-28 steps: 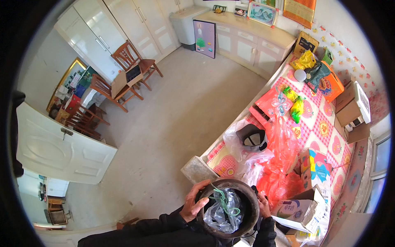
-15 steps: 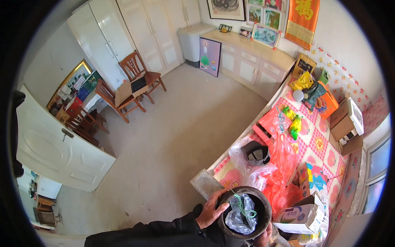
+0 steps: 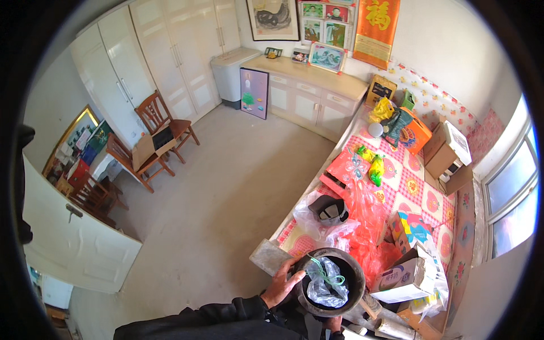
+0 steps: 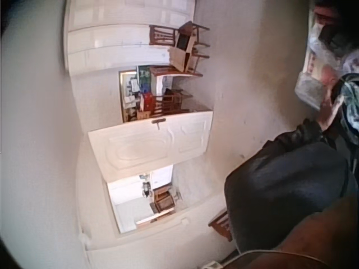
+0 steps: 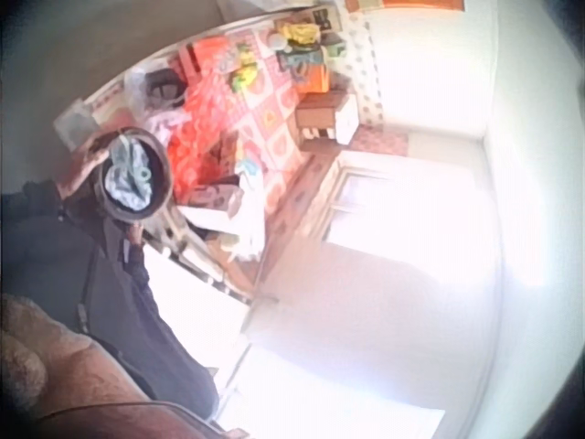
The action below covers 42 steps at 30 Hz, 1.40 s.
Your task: The person wipes a white cabinet and a wooden bucket with a black cloth, then walks to a blue basin, rinses the cloth in water, wrings it out, and returns to the original room. The person handles the cabinet, bucket, cloth, and basin during the sequence.
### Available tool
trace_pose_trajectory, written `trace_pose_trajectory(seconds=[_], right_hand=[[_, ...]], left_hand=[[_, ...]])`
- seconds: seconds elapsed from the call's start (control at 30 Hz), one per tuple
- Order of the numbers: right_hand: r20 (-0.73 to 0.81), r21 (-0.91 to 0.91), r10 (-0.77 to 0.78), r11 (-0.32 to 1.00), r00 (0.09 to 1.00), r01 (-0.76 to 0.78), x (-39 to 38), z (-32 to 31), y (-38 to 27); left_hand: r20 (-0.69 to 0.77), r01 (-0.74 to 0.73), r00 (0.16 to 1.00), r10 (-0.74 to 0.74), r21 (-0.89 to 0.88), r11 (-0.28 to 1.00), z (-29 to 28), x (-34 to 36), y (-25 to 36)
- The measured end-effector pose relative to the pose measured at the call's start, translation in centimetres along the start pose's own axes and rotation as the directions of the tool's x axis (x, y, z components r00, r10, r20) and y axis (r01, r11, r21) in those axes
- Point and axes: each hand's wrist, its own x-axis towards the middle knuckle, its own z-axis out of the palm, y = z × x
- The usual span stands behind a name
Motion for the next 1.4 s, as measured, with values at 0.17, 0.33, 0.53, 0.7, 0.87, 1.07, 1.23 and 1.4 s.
trace_pose_trajectory(seconds=[0.17, 0.33, 0.53, 0.7, 0.87, 1.07, 1.23, 1.4], right_hand=[[0.081, 0.222, 0.201, 0.951, 0.976, -0.214, 3.4, 0.0, -3.0], [0.089, 0.440, 0.341, 0.829, 0.936, -0.344, 4.1, 2.1, -2.7], [0.068, 0.906, 0.511, 0.327, 0.857, -0.267, 2.1, 6.7, -3.1], [0.247, 0.966, 0.601, -0.218, 0.760, -0.142, 0.1, 3.6, -9.2], [0.513, 0.617, 0.371, -0.787, 0.774, -0.031, 0.5, -7.3, -18.0], [0.068, 0.786, 0.406, 0.541, 0.912, -0.300, -0.8, -14.4, -23.4], [-0.325, 0.556, 0.380, 0.818, 0.866, -0.150, -2.4, -15.9, -23.1], [-0.332, 0.631, 0.418, 0.765, 0.846, -0.131, -4.3, -18.2, -21.0]], left_hand=[[0.061, -0.016, 0.998, 0.018, -0.025, 1.000, -0.6, 0.3, -0.5], [0.068, 0.040, 0.997, -0.036, -0.065, 0.997, -0.8, 0.5, -0.9], [0.078, 0.023, 0.997, -0.010, -0.174, 0.984, -0.8, 0.6, -1.0], [0.126, 0.063, 0.991, -0.035, -0.225, 0.972, -1.3, 0.8, -1.2], [0.170, 0.081, 0.985, -0.034, -0.278, 0.957, -1.7, 0.8, -1.7], [0.191, 0.068, 0.982, -0.006, -0.318, 0.946, -2.3, 0.7, -2.4], [0.165, 0.134, 0.982, -0.088, -0.292, 0.947, -3.6, -0.3, -4.1], [-0.044, 0.062, 0.995, -0.085, -0.382, 0.922, -4.5, -3.1, -7.1]])
